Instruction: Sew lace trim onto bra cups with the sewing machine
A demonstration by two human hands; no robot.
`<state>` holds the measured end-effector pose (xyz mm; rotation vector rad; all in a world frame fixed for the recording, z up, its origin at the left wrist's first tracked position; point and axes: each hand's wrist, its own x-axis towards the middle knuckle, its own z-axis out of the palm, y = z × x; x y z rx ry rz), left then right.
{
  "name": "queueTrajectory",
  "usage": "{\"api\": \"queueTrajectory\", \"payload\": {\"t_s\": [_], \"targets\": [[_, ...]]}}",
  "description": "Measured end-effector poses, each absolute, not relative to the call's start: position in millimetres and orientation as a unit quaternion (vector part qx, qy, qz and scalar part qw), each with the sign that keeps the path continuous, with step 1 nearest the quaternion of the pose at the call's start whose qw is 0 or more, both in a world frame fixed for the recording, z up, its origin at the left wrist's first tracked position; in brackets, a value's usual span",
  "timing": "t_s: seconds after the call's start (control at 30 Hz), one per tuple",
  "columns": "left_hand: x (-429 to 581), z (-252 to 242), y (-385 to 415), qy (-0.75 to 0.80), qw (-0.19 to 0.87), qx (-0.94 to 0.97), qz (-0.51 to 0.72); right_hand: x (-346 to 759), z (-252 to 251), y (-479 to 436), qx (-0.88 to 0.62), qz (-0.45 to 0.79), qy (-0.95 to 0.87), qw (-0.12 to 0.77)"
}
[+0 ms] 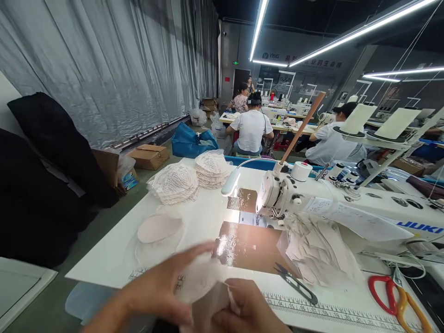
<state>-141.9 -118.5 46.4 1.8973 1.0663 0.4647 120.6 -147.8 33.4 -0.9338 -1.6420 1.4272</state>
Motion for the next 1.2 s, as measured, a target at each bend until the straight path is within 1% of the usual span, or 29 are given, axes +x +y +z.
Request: {"api": "queueTrajectory", "payload": {"t_s": [0.03, 0.07, 0.1, 0.13, 0.17, 0.27, 0.3, 0.33, 0.37, 0.4, 0.47, 0.5, 0.53, 0.6, 0.63, 0.7, 0.77, 0.8, 0.83, 0.9, 0.97, 1.07, 1.2], "targets": [[-124.9, 49.1, -122.3, 0.367, 0.542, 0.736, 0.176, 113.2, 34.2, -146.4, -0.364, 0.542, -0.666, 0.362], [-111.5, 50.8, -124.7, 0.338, 0.607, 0.701, 0.159, 110.4, 36.3, -144.8, -0.363, 0.517, -0.689, 0.355], [-102.6, 51.5, -125.4, 0.332, 0.637, 0.678, 0.154, 112.1, 39.4, -143.0, -0.364, 0.475, -0.716, 0.360], [-98.5, 51.7, -124.4, 0.353, 0.635, 0.667, 0.163, 117.4, 42.8, -141.1, -0.363, 0.425, -0.737, 0.380], [-98.4, 51.5, -122.0, 0.394, 0.603, 0.669, 0.185, 125.1, 46.1, -139.2, -0.358, 0.368, -0.753, 0.412], [-109.8, 50.4, -111.7, 0.538, 0.421, 0.676, 0.274, 150.1, 52.2, -134.0, -0.356, 0.220, -0.739, 0.528], [-112.5, 50.0, -109.2, 0.566, 0.384, 0.666, 0.297, 155.4, 52.4, -132.5, -0.369, 0.188, -0.720, 0.557], [-112.7, 49.5, -108.0, 0.580, 0.378, 0.648, 0.317, 158.0, 51.6, -131.1, -0.391, 0.170, -0.698, 0.575], [-110.1, 49.0, -108.4, 0.575, 0.406, 0.626, 0.334, 157.8, 50.1, -129.5, -0.417, 0.176, -0.681, 0.576], [-104.7, 48.5, -110.3, 0.545, 0.464, 0.607, 0.346, 155.0, 47.8, -127.9, -0.442, 0.207, -0.667, 0.563], [-88.9, 47.9, -117.6, 0.416, 0.617, 0.573, 0.344, 143.9, 41.7, -125.0, -0.467, 0.341, -0.639, 0.507], [-80.7, 48.0, -122.1, 0.337, 0.681, 0.561, 0.328, 137.2, 38.2, -123.9, -0.463, 0.426, -0.621, 0.468], [-73.6, 48.3, -126.3, 0.269, 0.722, 0.557, 0.312, 130.8, 34.6, -123.3, -0.451, 0.507, -0.598, 0.427], [-65.8, 49.0, -132.2, 0.189, 0.749, 0.563, 0.294, 121.4, 28.1, -123.7, -0.419, 0.628, -0.535, 0.379], [-65.4, 48.9, -133.2, 0.188, 0.738, 0.574, 0.300, 118.9, 25.6, -124.4, -0.406, 0.671, -0.502, 0.365], [-69.6, 47.7, -130.8, 0.252, 0.675, 0.602, 0.343, 118.0, 23.3, -125.8, -0.387, 0.724, -0.444, 0.359], [-75.9, 45.1, -124.6, 0.345, 0.595, 0.617, 0.382, 120.1, 24.6, -126.0, -0.365, 0.751, -0.415, 0.360], [-78.5, 43.7, -121.2, 0.373, 0.582, 0.613, 0.382, 121.5, 26.1, -125.4, -0.354, 0.759, -0.410, 0.361], [-80.1, 42.3, -118.2, 0.379, 0.598, 0.603, 0.367, 122.7, 27.9, -124.2, -0.343, 0.763, -0.408, 0.364], [-81.3, 40.2, -114.2, 0.333, 0.687, 0.564, 0.315, 124.5, 31.1, -120.9, -0.328, 0.760, -0.410, 0.382], [-81.1, 38.8, -112.9, 0.289, 0.754, 0.515, 0.287, 125.7, 33.0, -116.9, -0.335, 0.736, -0.405, 0.427], [-81.0, 36.8, -112.8, 0.314, 0.757, 0.477, 0.317, 127.0, 33.5, -111.8, -0.375, 0.699, -0.362, 0.490], [-74.2, 32.1, -111.6, 0.360, 0.726, 0.462, 0.360, 127.2, 33.3, -108.0, -0.418, 0.654, -0.329, 0.537]]}}
